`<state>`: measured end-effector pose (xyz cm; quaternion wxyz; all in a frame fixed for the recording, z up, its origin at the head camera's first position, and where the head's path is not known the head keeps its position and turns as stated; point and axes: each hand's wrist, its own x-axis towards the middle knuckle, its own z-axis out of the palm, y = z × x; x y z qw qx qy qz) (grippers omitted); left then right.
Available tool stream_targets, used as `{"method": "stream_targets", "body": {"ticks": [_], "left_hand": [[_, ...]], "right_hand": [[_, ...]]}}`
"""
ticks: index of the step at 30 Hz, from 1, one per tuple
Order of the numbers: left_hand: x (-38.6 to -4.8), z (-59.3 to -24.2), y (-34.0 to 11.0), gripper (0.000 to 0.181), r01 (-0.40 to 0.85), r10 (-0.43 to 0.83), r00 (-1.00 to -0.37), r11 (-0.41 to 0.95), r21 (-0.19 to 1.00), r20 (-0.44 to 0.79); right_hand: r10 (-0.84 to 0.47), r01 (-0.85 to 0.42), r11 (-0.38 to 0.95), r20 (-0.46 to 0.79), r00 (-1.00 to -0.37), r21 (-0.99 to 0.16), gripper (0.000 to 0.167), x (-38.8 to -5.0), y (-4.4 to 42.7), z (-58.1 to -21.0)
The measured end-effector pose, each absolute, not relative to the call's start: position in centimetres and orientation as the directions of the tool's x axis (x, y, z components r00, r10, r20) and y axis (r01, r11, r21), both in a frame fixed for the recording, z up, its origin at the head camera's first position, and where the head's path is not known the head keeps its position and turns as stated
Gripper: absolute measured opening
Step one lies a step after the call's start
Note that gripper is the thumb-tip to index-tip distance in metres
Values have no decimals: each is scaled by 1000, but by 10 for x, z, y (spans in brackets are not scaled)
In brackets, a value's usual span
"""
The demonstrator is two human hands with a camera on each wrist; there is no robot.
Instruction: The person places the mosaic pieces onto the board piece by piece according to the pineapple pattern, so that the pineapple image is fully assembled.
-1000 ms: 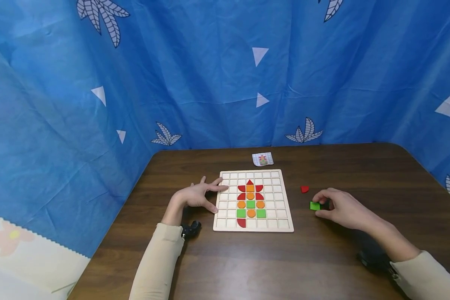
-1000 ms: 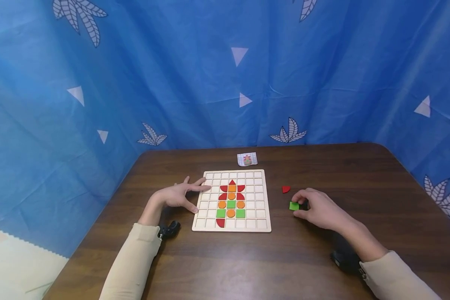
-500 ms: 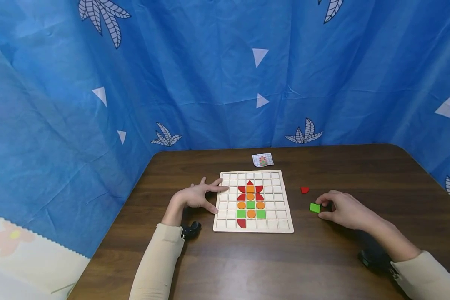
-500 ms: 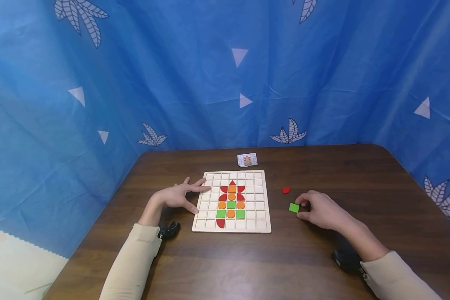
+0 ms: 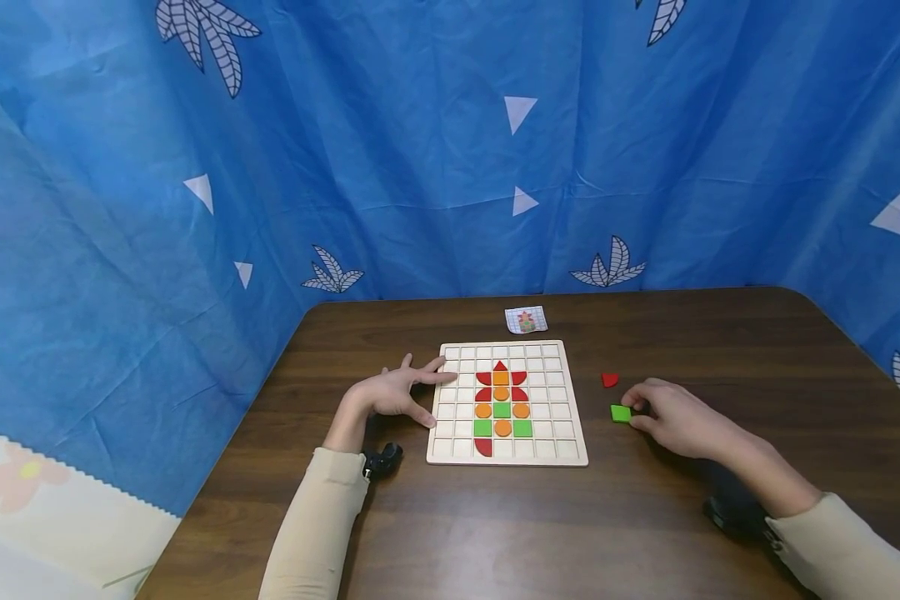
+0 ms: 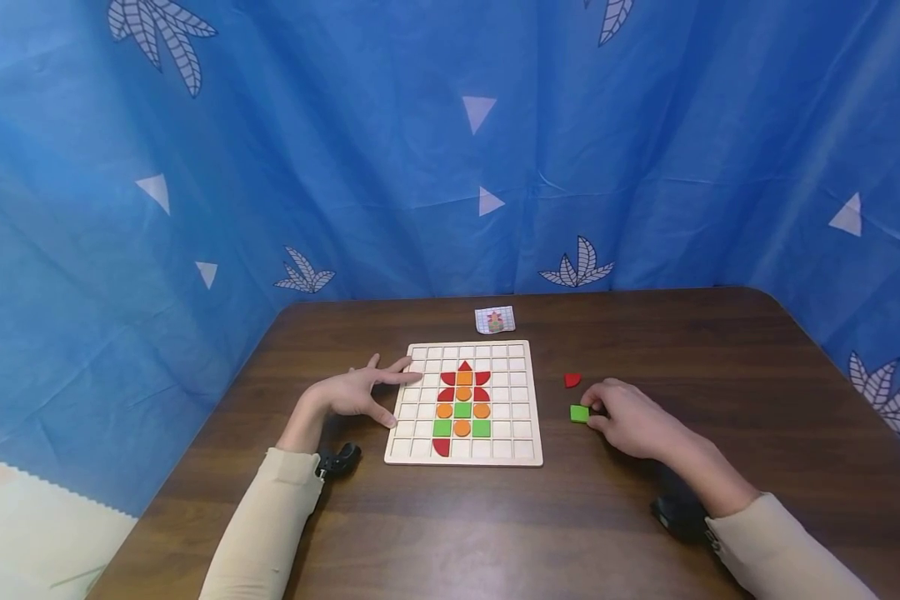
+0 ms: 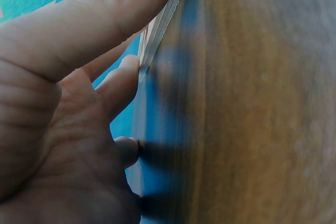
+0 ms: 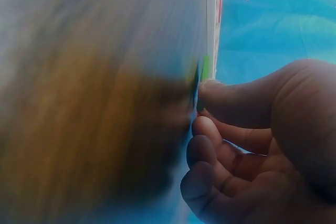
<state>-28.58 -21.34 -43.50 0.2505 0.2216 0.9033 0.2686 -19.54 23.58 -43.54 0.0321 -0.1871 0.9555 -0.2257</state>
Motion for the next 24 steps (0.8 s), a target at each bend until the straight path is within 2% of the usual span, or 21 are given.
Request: {"method": "stream_targets", "body": {"ticks": [11, 24], "left_hand": [[-286, -435, -213, 83, 265, 532, -777, 761, 592, -336], [-287, -435, -213, 83, 273, 540, -774, 754, 597, -329]], "right_hand": [[-420, -366, 800, -7, -908, -475, 16, -197, 202, -427], [-475, -378, 761, -56, -878, -526, 20, -191, 142, -414]]}}
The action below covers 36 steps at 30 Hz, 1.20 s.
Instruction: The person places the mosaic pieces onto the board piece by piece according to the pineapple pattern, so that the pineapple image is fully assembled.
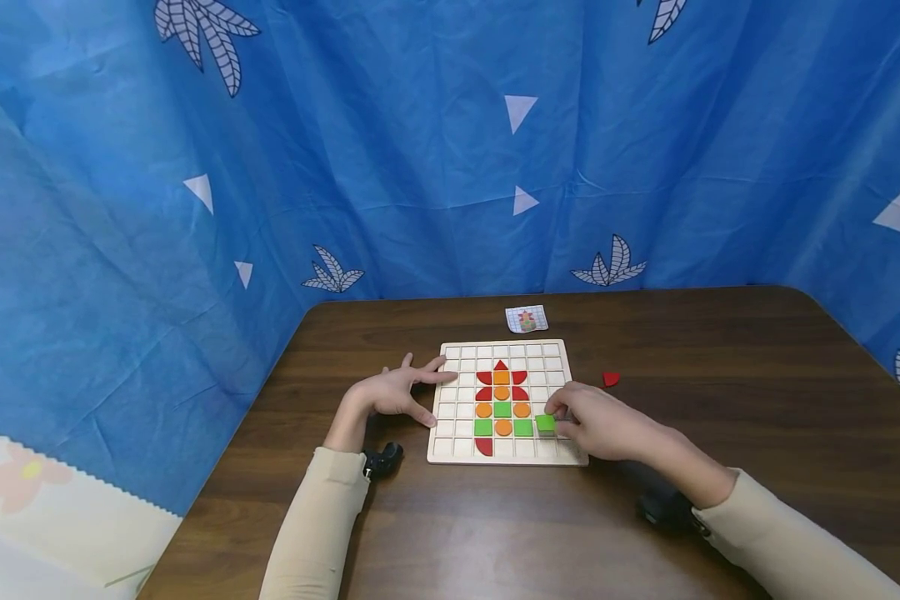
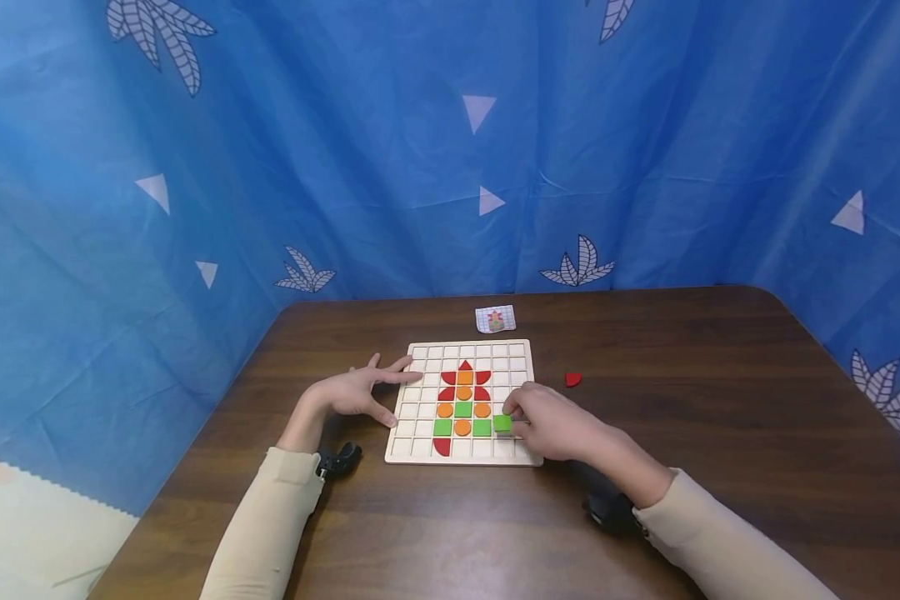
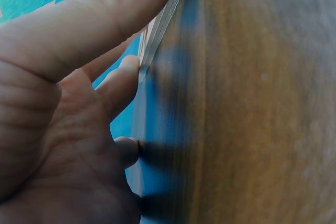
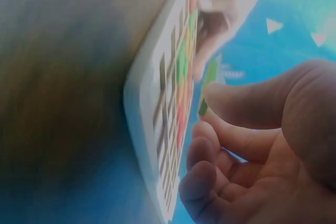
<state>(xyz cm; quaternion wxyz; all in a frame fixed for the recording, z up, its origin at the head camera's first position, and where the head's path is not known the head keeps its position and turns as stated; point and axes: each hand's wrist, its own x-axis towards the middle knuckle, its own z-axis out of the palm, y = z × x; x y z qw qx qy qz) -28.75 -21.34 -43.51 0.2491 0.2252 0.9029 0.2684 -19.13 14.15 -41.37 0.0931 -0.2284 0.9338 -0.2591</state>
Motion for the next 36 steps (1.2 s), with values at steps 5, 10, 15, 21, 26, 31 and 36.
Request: {"method": "stream_targets", "body": {"ticks": [5, 10, 15, 21, 26, 31, 36], "left_hand": [[-287, -436, -213, 83, 275, 542, -772, 756, 594, -333], [-287, -436, -213, 83, 273, 536, -775, 761, 588, -334], [-287, -434, -212, 83, 273, 537, -774, 760, 589, -334], [-287, -434, -212, 83, 273, 540, -773, 758, 592, -335], [-285, -433, -213, 82, 265, 534, -776, 760, 594, -337], [-284, -433, -213, 82, 261, 528, -780, 763, 591, -336], [-285, -432, -212, 83, 268, 533, -777, 761, 592, -334]], "right_hand": [[-496, -404, 755, -47, -867, -516, 23, -185, 121, -417], [-514, -431, 748, -30, -857, -504, 22, -179, 103, -421], [-537, -476, 737, 12, -844, -480, 17, -176, 93, -427], [-530, -476, 750, 14, -848, -460, 20, -174, 86, -432], [-533, -486, 748, 28, -846, -452, 23, -174, 84, -433], [-536, -497, 744, 45, -843, -447, 25, -175, 84, -433], [-512, -464, 749, 30, -858, -472, 25, -179, 90, -432]]}}
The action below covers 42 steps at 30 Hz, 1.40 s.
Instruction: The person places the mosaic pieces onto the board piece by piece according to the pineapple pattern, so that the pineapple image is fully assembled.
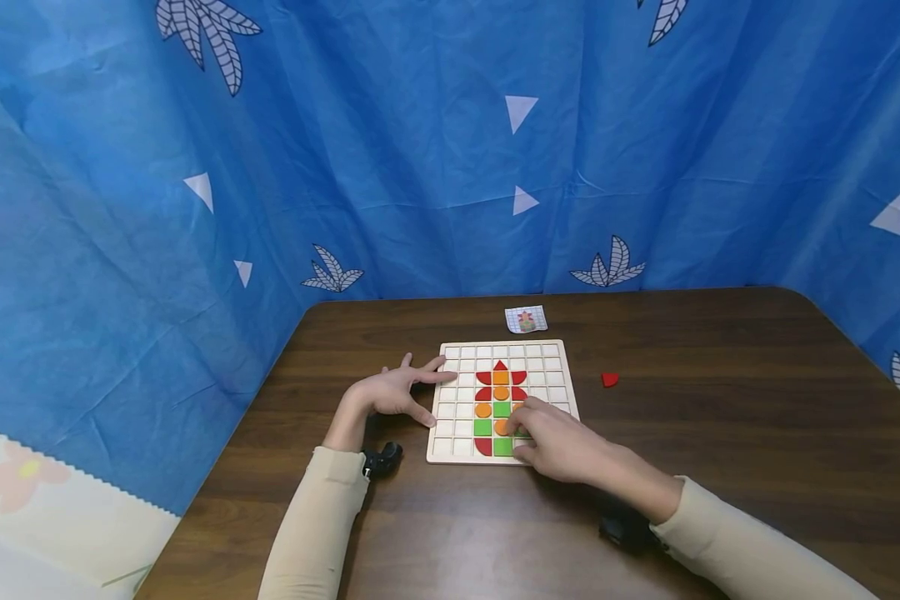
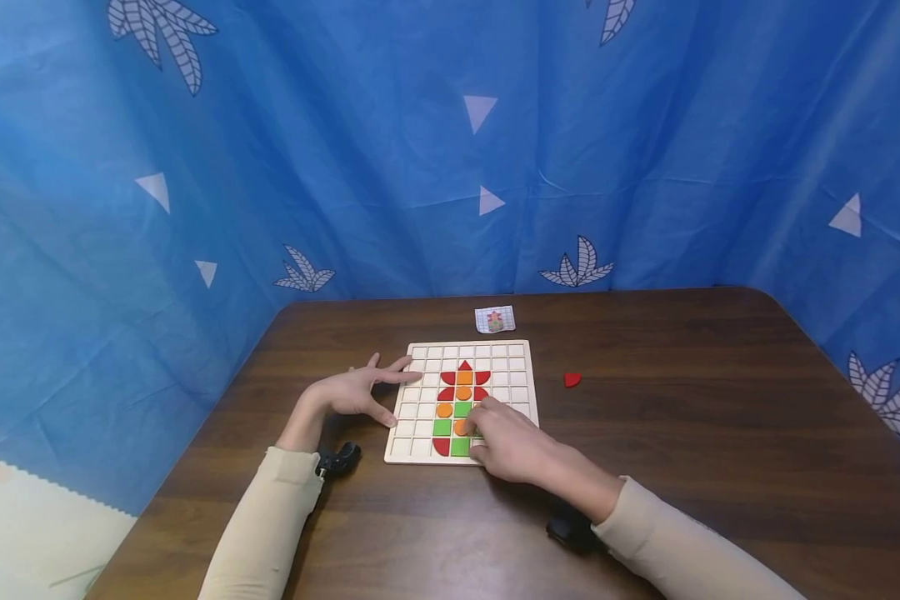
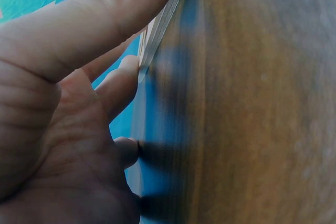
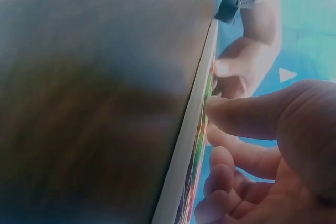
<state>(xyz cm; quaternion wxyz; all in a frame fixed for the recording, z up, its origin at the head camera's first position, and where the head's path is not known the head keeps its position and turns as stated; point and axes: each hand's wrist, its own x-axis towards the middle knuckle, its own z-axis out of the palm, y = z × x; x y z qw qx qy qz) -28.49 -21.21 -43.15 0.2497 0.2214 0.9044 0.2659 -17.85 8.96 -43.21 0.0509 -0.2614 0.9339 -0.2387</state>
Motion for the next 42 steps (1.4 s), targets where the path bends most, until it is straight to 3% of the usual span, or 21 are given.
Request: {"method": "stream_targets", "body": {"ticks": [14, 26, 35, 42], "left_hand": [[-286, -435, -213, 83, 264, 535, -775, 758, 597, -336], [-286, -434, -213, 83, 271, 535, -778, 760, 591, -330], [-286, -435, -213, 83, 264, 528, -780, 764, 589, -335], [-286, -435, -213, 83, 255, 530, -780, 755, 604, -333]], "right_hand": [[-425, -360, 778, -9, -905, -516, 24, -211, 137, -430], [-321, -292, 832, 19, -947, -472, 30, -240, 188, -431], [-251, -225, 863, 3, -968, -451, 38, -247, 210, -433], [-223, -192, 874, -17, -975, -447, 34, -248, 214, -433]]}}
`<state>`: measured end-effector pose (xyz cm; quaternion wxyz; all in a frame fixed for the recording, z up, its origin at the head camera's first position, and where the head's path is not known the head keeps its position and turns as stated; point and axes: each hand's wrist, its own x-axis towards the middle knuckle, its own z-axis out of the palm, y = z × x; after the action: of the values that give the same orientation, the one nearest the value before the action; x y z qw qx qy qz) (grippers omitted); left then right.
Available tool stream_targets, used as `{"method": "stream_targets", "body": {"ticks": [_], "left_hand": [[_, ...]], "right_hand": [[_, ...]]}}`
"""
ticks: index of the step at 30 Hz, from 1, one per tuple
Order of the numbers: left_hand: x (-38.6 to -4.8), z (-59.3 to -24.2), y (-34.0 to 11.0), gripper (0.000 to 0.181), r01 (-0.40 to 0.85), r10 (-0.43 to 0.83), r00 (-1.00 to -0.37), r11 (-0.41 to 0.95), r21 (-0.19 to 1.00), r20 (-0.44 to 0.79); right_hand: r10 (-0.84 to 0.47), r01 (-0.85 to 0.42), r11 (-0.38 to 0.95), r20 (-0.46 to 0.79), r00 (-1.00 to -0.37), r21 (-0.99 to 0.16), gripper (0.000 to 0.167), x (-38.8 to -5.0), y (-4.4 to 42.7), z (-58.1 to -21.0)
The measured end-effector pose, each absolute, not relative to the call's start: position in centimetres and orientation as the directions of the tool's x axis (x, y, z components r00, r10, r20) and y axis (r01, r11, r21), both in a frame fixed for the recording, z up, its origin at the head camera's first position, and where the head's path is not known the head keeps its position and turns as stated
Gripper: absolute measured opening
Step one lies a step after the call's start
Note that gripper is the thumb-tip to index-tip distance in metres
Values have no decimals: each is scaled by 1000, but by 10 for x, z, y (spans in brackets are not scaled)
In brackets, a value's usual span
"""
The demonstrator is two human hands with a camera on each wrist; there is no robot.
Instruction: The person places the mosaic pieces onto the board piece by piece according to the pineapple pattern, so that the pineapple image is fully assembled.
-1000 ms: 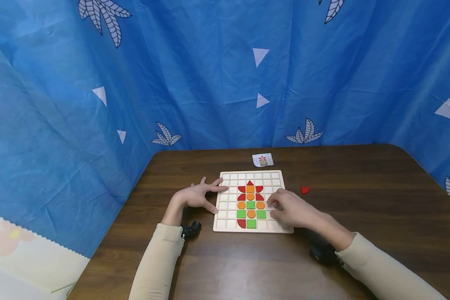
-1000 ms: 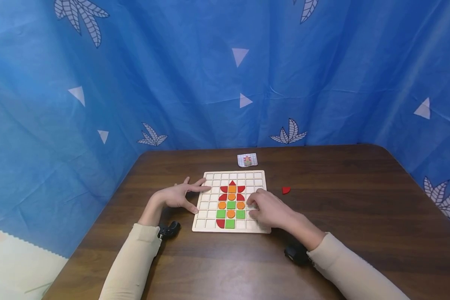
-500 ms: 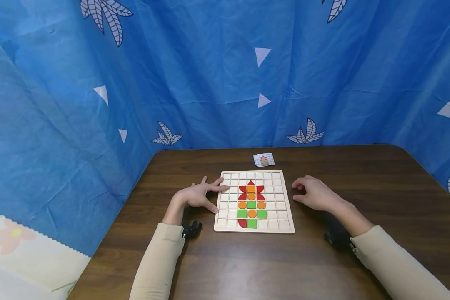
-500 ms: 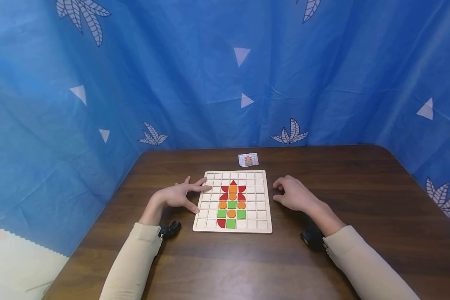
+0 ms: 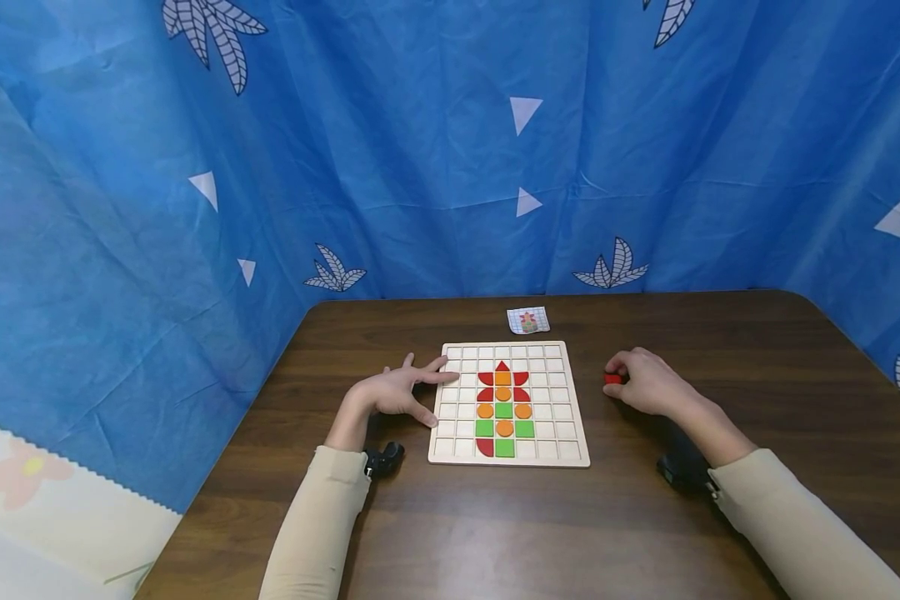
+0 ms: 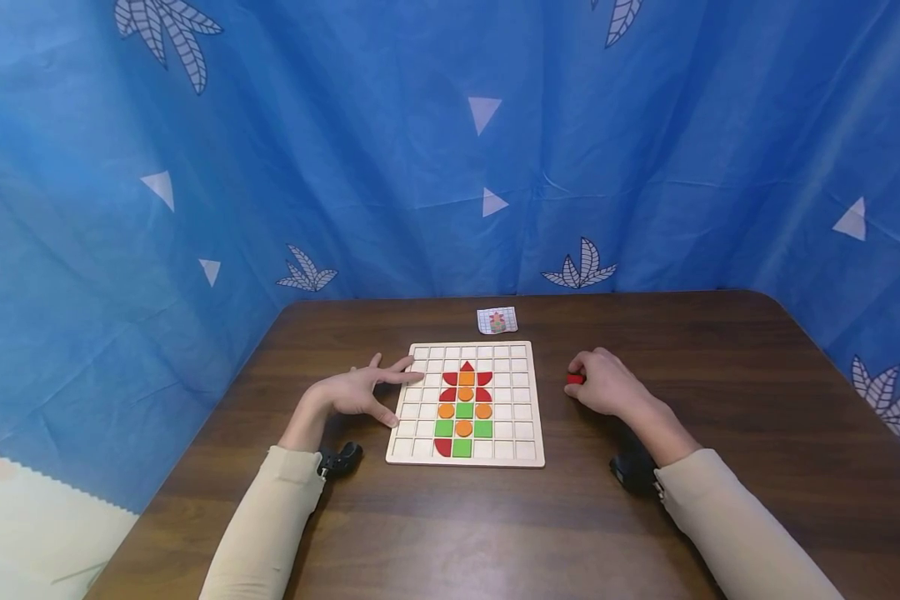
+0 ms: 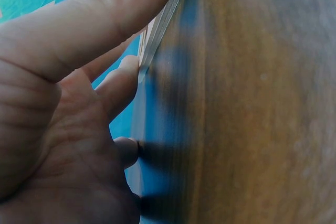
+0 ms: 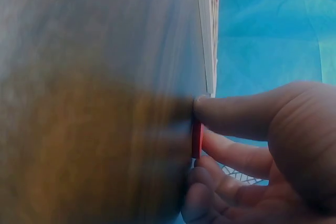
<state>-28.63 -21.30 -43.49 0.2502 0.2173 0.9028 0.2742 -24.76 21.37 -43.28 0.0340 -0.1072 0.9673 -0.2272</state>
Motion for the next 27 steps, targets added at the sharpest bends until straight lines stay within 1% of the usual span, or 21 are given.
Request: {"method": "stream_targets", "body": {"ticks": [4, 9, 17, 27], "left_hand": [[-286, -436, -214, 83, 260, 528, -780, 760, 596, -334], [-286, -436, -213, 82, 263, 526, -783, 764, 589, -333], [-285, -436, -213, 82, 258, 523, -784, 764, 591, -334], [-285, -435, -212, 82, 257, 525, -783, 761, 596, -333]], "right_hand": [[-226, -191, 876, -28, -974, -442, 29, -248, 214, -433], [-253, -223, 876, -15, -967, -428, 24, -247, 213, -435], [-258, -230, 879, -12, -966, -418, 22, -246, 212, -435], [-329, -306, 847, 25, -944, -434, 17, -242, 198, -433]]}}
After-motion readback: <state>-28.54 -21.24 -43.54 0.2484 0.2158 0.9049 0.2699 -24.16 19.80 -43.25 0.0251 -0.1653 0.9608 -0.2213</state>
